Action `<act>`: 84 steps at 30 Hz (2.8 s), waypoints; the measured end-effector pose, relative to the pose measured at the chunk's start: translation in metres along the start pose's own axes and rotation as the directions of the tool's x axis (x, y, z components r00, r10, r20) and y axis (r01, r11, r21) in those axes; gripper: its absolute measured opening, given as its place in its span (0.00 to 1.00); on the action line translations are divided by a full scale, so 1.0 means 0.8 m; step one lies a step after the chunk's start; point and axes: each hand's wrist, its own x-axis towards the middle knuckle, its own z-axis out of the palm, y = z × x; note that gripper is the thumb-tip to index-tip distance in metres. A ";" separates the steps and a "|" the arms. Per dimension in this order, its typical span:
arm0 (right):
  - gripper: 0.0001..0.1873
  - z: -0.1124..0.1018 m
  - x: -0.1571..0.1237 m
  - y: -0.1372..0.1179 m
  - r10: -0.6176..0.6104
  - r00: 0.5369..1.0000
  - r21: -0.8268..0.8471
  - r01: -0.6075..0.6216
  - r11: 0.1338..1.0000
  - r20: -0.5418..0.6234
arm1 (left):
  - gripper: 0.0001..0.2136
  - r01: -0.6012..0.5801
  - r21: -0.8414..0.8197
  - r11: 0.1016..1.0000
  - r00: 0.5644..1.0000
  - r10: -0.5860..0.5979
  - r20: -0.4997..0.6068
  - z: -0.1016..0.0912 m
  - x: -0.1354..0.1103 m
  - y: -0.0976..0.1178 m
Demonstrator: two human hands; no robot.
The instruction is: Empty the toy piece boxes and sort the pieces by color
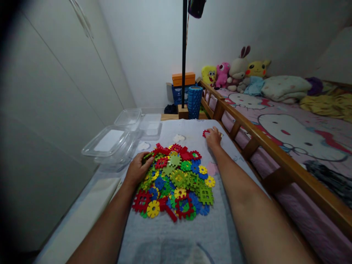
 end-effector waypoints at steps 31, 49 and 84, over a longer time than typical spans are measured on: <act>0.22 -0.007 -0.020 -0.017 -0.042 0.944 -0.210 0.116 0.971 0.328 | 0.18 0.057 -0.121 0.991 0.998 -0.058 -0.009 -0.005 0.001 0.003; 0.13 -0.069 -0.061 -0.048 -0.197 0.521 0.326 -0.168 0.930 0.831 | 0.17 0.062 -0.150 0.987 0.998 -0.066 -0.018 -0.004 0.001 -0.003; 0.15 -0.034 -0.060 -0.007 -0.085 0.952 -0.146 0.133 0.980 0.293 | 0.17 0.077 -0.151 0.986 0.997 -0.078 -0.002 -0.003 0.003 -0.007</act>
